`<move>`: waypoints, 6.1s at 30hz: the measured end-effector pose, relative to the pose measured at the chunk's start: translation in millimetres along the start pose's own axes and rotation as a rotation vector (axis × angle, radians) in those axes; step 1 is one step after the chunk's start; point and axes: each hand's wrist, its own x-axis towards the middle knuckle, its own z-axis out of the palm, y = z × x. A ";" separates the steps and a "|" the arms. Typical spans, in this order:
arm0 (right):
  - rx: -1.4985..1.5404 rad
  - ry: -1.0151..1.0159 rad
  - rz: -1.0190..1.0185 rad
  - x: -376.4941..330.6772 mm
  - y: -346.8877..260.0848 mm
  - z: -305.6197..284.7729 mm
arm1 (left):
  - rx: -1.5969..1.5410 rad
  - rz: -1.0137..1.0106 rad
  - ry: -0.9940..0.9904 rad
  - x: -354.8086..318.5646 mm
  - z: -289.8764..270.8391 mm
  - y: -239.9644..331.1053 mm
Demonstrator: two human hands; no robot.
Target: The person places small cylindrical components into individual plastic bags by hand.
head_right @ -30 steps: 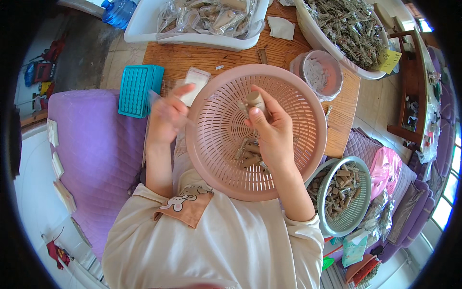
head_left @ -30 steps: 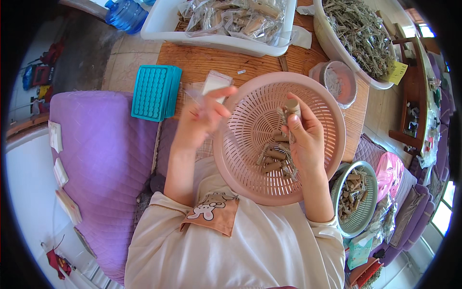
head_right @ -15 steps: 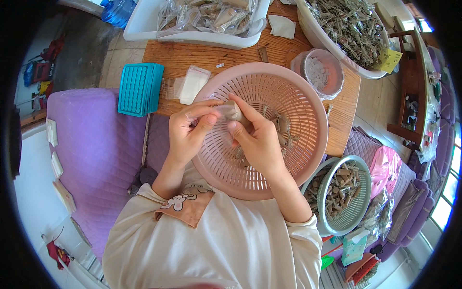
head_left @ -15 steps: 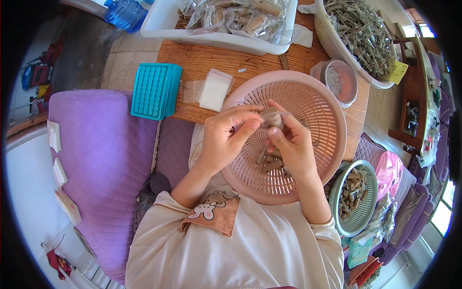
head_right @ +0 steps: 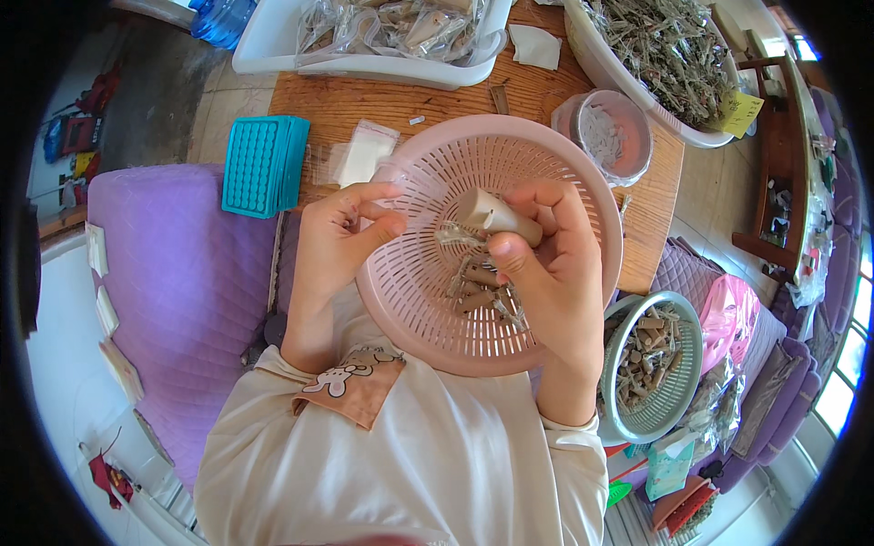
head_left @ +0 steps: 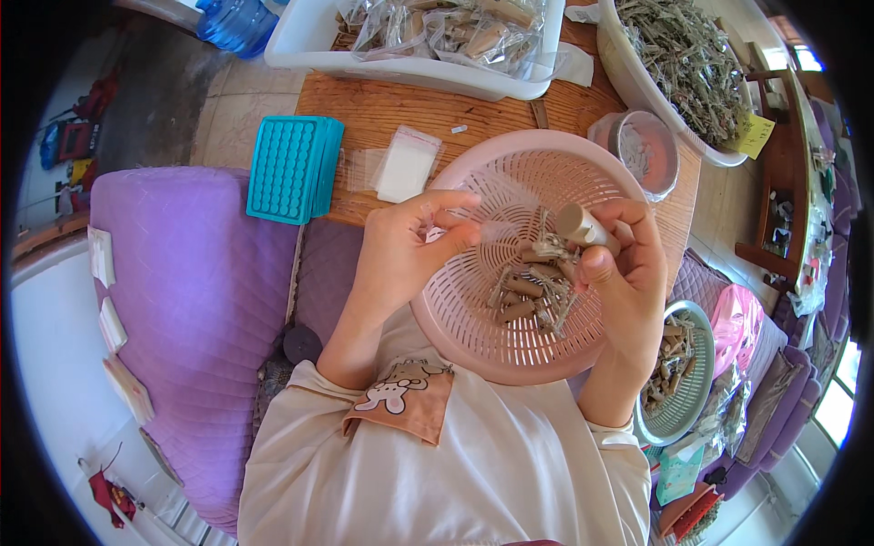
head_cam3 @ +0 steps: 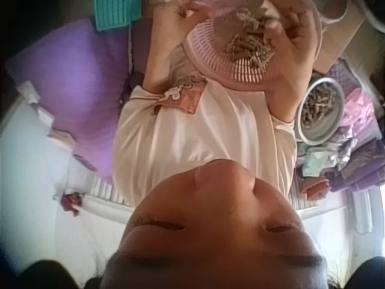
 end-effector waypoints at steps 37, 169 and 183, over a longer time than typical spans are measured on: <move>-0.841 -0.102 -0.189 11.2 -2.5 5.2 | 0.150 -0.179 -0.399 1.3 9.9 18.5; 0.429 0.115 0.075 -10.7 24.2 18.6 | 0.100 0.341 -0.099 9.6 26.2 18.8; 1.040 -0.183 0.223 -1.2 33.5 37.2 | 0.788 1.389 0.291 16.4 3.0 3.6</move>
